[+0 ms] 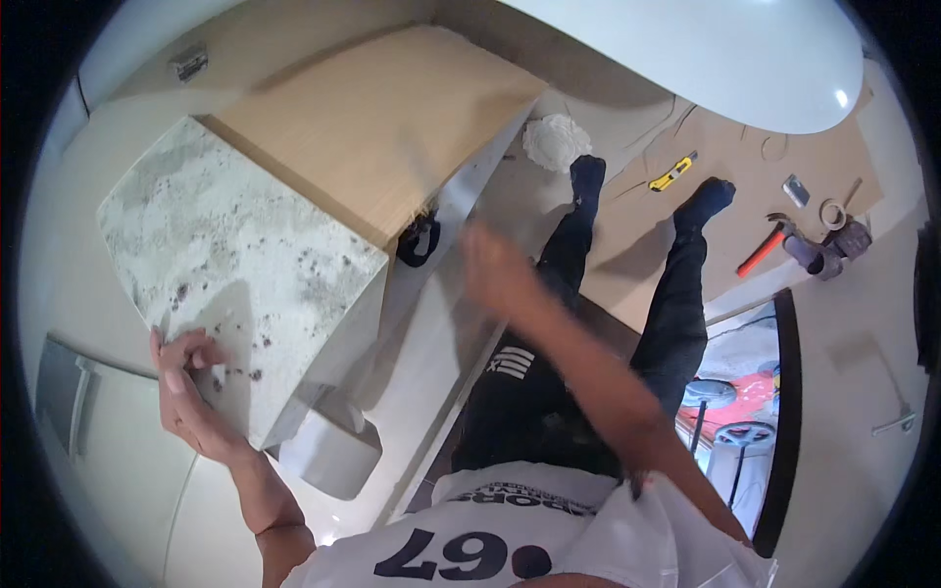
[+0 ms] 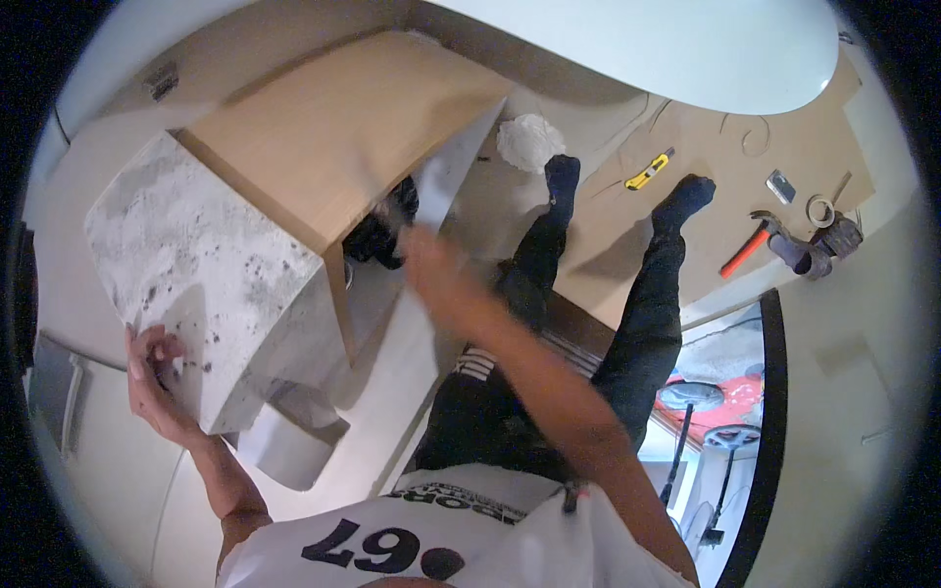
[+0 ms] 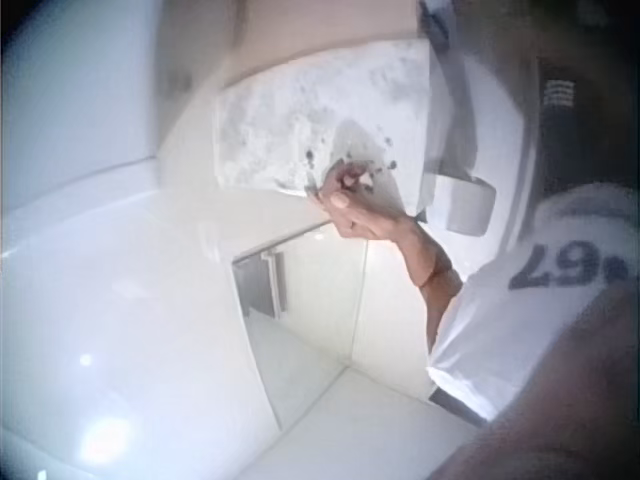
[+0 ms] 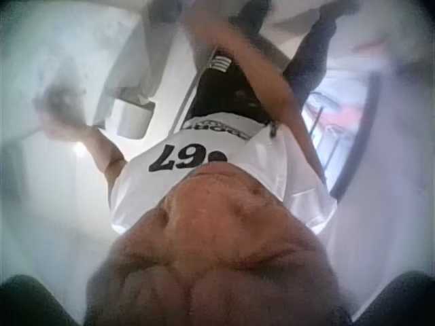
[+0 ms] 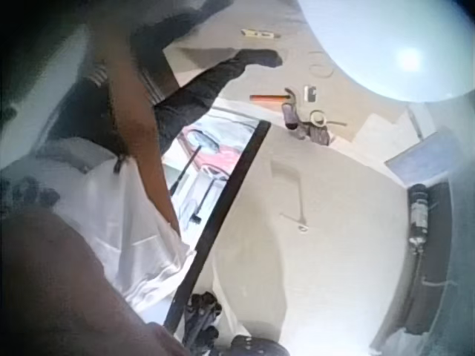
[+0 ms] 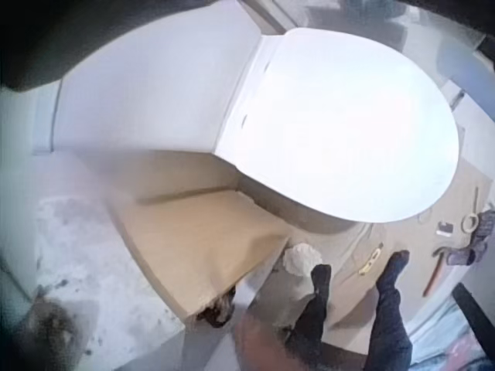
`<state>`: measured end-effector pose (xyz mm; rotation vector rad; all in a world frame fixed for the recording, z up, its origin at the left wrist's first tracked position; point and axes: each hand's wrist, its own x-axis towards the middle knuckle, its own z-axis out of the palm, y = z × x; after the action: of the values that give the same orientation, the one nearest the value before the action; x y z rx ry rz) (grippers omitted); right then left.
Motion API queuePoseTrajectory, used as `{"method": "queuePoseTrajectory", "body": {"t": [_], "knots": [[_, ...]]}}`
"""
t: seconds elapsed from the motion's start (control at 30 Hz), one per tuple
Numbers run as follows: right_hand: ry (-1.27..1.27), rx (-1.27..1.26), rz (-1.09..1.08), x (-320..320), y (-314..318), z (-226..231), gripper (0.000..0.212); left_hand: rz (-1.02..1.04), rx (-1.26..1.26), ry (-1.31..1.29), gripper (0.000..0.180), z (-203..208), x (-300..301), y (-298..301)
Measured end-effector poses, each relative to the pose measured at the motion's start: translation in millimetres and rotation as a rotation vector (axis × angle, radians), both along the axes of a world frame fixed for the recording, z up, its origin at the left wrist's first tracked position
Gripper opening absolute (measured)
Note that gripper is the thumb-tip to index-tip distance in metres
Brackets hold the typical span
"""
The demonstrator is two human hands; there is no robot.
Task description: The person is assembling a wooden cabinet under a sink. They use a screwdriver to tighten screws and a utility knife to trim excess material from the cabinet edges.
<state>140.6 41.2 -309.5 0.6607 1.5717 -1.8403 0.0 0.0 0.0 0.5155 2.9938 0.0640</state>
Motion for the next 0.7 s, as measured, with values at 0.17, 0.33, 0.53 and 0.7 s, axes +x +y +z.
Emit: {"method": "queuePoseTrajectory", "body": {"t": [0.17, 0.33, 0.53, 0.7], "knots": [[0.238, -0.026, 0.015, 35, 16, 47, 0.024, -0.043, 0.01, 0.042, 0.045, 5, 10, 5], [0.268, -0.066, -0.086, 56, 8, 90, 0.023, -0.017, -0.006, 0.016, 0.044, 5, 7, 4], [0.248, -0.053, -0.053, 46, 23, 81, 0.027, -0.019, -0.018, -0.003, 0.044, 6, 5, 5], [0.215, -0.097, 0.076, 49, 45, 109, 0.026, -0.012, -0.027, 0.001, 0.043, 5, 3, 3]]}}
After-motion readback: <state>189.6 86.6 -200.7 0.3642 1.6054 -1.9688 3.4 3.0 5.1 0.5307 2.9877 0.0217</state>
